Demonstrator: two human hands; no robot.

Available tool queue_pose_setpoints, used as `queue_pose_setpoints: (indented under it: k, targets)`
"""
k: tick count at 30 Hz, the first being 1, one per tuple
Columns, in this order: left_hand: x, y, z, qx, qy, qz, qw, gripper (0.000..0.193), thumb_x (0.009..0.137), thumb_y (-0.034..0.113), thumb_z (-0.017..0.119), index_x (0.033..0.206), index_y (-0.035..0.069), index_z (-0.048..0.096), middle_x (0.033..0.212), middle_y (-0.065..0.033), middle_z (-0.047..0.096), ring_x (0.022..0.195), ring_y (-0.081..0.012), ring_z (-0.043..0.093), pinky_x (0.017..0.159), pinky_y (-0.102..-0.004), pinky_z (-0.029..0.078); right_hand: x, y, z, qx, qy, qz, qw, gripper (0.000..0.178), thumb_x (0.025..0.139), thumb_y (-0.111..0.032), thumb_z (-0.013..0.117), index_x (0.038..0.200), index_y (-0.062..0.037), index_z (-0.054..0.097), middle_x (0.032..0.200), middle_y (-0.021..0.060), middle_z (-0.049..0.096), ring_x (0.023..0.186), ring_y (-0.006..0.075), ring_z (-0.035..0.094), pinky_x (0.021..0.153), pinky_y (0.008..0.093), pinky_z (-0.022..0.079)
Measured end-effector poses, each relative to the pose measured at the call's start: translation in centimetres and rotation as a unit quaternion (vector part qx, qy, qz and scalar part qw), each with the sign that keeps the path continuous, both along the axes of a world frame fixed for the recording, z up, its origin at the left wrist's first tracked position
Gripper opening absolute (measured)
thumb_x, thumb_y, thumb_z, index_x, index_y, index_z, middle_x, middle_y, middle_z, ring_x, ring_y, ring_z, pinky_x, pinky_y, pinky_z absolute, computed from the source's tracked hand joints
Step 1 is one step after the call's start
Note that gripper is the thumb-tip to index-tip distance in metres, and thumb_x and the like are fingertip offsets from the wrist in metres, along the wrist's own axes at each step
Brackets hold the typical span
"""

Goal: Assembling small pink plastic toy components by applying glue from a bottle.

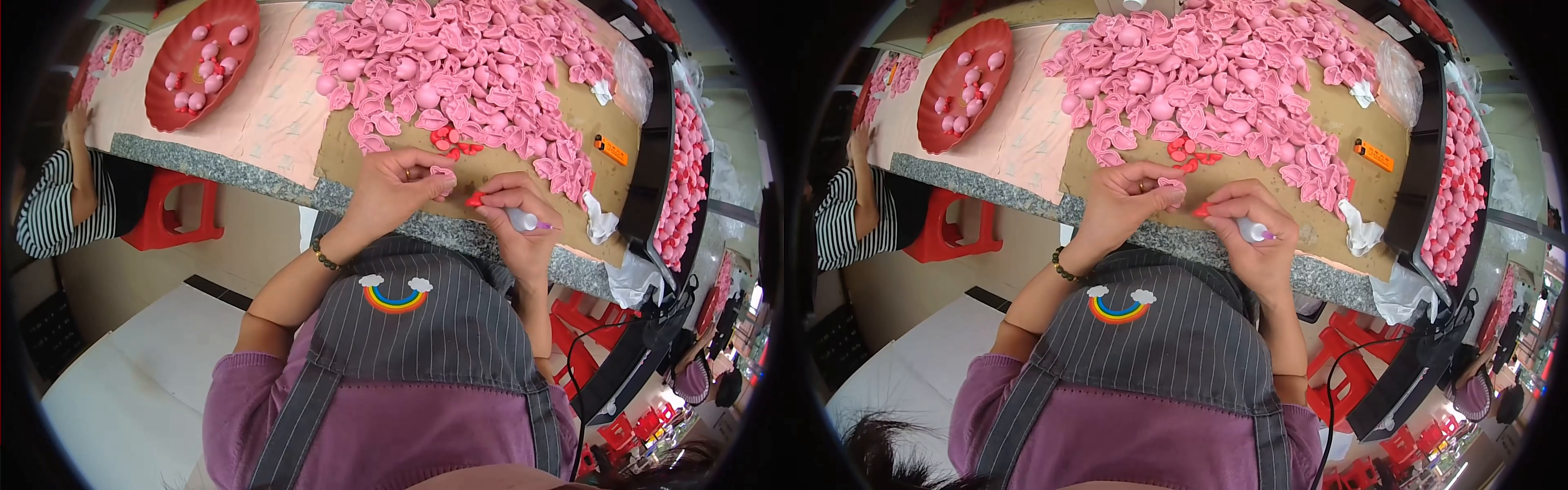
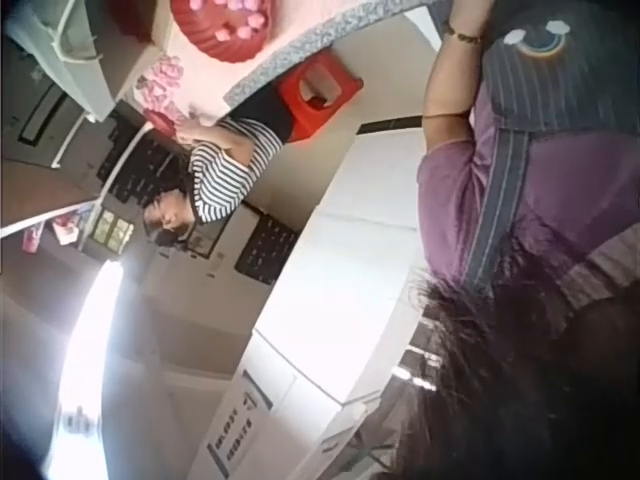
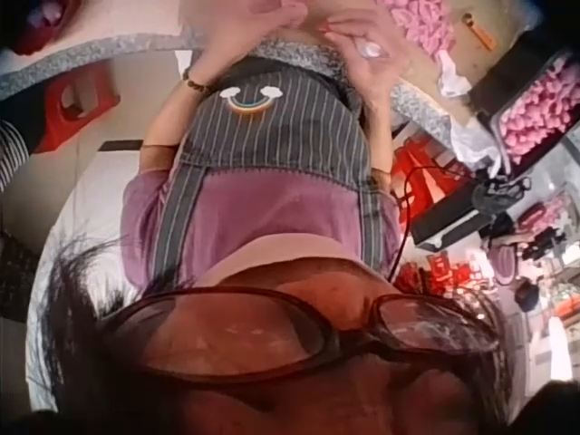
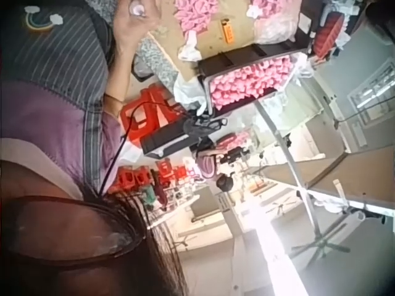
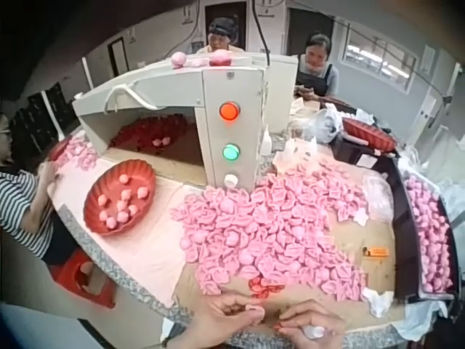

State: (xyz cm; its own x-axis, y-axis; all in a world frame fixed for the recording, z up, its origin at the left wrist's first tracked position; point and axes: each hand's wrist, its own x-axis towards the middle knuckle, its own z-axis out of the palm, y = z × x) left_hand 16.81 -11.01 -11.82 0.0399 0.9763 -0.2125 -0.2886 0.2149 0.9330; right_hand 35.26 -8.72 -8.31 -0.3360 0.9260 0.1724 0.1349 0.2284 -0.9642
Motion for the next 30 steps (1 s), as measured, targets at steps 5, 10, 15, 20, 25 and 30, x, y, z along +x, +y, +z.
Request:
queue_pose_setpoints:
  k: [5, 10, 15, 20, 25, 30]
  targets:
    - [0.3, 0.0, -0.5, 0.054, 0.058, -0.038, 0.996, 0.022, 0.081, 0.001, 0.06, 0.103, -0.002, 0.061, 0.085, -0.0061, 0.06, 0.075, -0.0097, 0.06, 0.067, -0.0214, 0.049, -0.9, -0.5, -0.9, -0.042, 0.032, 0.024, 0.998, 0.01, 0.067, 0.01, 0.066, 0.076, 0.0045, 0.063, 0.088, 0.0138, 0.06, 0.083, 0.0182, 0.058, 0.071, 0.0275, 0.047]
    - [0.7, -0.3, 0.3, 0.064, 0.098, -0.057, 0.991, 0.021, 0.085, -0.002, 0.054, 0.105, -0.003, 0.06, 0.092, -0.006, 0.059, 0.08, -0.0105, 0.06, 0.07, -0.0223, 0.051, -1.1, -0.7, -1.7, -0.008, 0.02, 0.001, 1.0, 0.013, 0.066, 0.009, 0.068, 0.077, 0.003, 0.064, 0.09, 0.0124, 0.06, 0.082, 0.017, 0.058, 0.07, 0.0263, 0.047]
    - [0.2, -0.2, 0.4, 0.005, 0.011, -0.062, 0.998, 0.017, 0.084, 0.001, 0.058, 0.099, -0.004, 0.061, 0.089, -0.0064, 0.063, 0.077, -0.0087, 0.06, 0.068, -0.0203, 0.05, -0.7, -0.5, -1.8, 0.012, -0.012, 0.013, 1.0, 0.013, 0.066, 0.009, 0.069, 0.075, 0.0021, 0.063, 0.087, 0.0104, 0.058, 0.079, 0.0156, 0.057, 0.069, 0.0252, 0.046]
    - [-0.2, 0.2, 0.4, -0.004, 0.067, -0.078, 0.995, 0.015, 0.082, 0.002, 0.061, 0.096, -0.003, 0.063, 0.086, -0.0063, 0.065, 0.076, -0.008, 0.06, 0.065, -0.0202, 0.05, -0.9, -0.7, -2.0, 0.027, -0.045, 0.019, 0.998, 0.013, 0.065, 0.009, 0.069, 0.074, 0.0015, 0.063, 0.087, 0.0096, 0.058, 0.079, 0.0154, 0.057, 0.069, 0.0247, 0.046]
    - [-0.2, 0.3, -0.2, 0.019, 0.088, -0.083, 0.992, 0.013, 0.083, 0.002, 0.06, 0.095, -0.001, 0.065, 0.082, -0.0042, 0.065, 0.072, -0.0057, 0.059, 0.061, -0.0192, 0.049, -1.2, -0.7, -1.8, 0.036, -0.056, 0.012, 0.998, 0.015, 0.064, 0.011, 0.068, 0.075, 0.0016, 0.062, 0.089, 0.0102, 0.057, 0.079, 0.0156, 0.057, 0.069, 0.0251, 0.047]
    - [-0.3, 0.4, 0.0, -0.003, 0.064, -0.104, 0.993, 0.011, 0.085, 0.002, 0.056, 0.091, -0.002, 0.064, 0.082, -0.0045, 0.062, 0.07, -0.0065, 0.058, 0.062, -0.0196, 0.048, -1.3, -0.9, -3.3, 0.049, -0.01, 0.019, 0.999, 0.016, 0.063, 0.011, 0.069, 0.074, 0.0013, 0.062, 0.092, 0.0118, 0.056, 0.08, 0.0169, 0.057, 0.07, 0.0263, 0.048]
